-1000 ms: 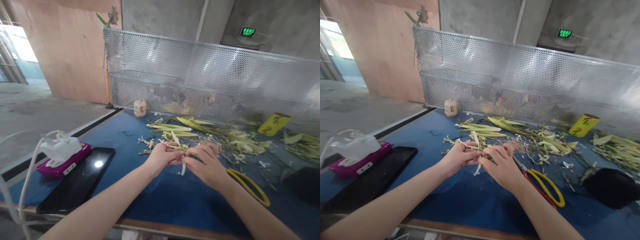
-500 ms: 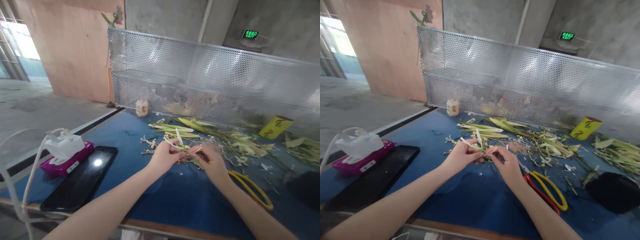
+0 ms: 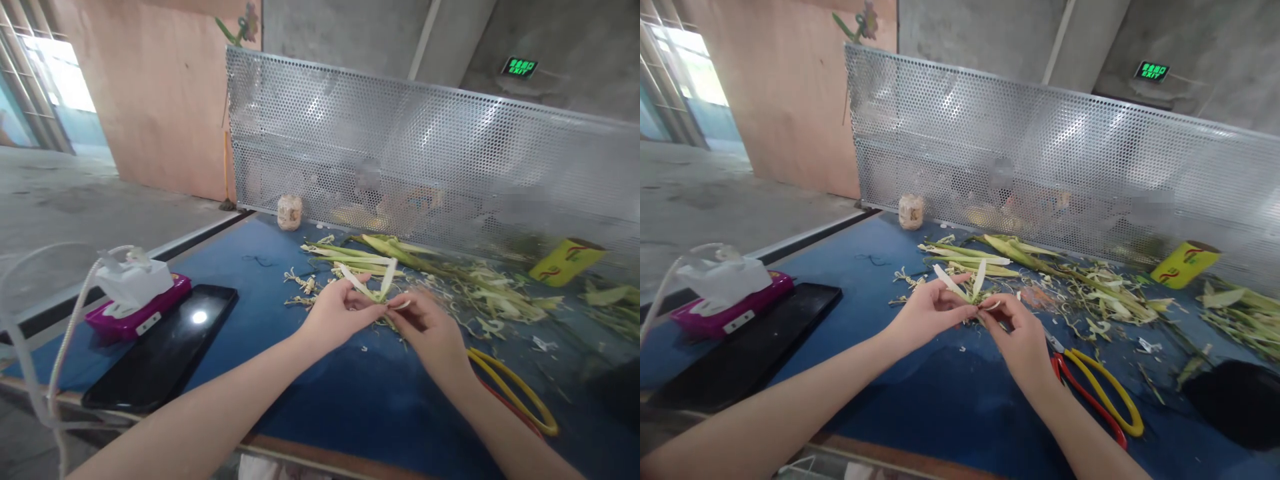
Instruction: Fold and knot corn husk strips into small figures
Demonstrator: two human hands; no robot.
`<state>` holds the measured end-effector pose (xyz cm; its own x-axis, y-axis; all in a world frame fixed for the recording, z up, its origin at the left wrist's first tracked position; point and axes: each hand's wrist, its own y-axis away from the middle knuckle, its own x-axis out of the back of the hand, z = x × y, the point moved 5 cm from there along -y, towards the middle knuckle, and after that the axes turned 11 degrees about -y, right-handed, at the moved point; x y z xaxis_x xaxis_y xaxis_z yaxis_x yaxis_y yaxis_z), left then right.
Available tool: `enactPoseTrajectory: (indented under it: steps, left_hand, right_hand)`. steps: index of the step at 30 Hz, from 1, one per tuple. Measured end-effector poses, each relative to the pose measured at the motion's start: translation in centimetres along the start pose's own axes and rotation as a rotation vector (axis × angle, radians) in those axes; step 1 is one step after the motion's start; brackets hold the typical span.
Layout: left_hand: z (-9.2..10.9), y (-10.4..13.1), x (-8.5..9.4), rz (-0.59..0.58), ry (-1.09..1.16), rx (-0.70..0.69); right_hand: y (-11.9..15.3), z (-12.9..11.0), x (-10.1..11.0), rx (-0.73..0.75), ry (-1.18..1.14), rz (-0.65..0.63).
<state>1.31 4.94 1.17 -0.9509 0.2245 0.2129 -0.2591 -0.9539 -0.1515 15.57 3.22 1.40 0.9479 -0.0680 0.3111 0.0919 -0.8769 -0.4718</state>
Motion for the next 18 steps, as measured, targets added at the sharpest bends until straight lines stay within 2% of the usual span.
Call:
enactPoseTrajectory:
  steps: [4,6,8,13,18]
  left_hand:
    - [0.2,0.0,0.1,0.022,0.109,0.023]
    - [0.0,-0.1,0.2,0.034,0.164,0.058]
    - [-0.2,-0.3,0.4,0.042,0.212,0.083]
    - [-1.2,-0.5,0.4,0.035,0.34,0.167]
    - [-1.4,-0.4,0.1,0.007,0.316,0.223]
  right_hand:
    - [-0.1,0.9,-0.6,-0.137,-0.215,-0.053]
    - [-0.2,1.1,-0.8,-0.12,-0.235,-0.072]
    - [-0.2,0.8,-0.8,-0.009,-0.125,-0.086]
    - [0.3,-1.2,-0.7,0.427,0.4,-0.106]
    - [0.7,-2.3,-0.8,0.562,0.473,-0.151]
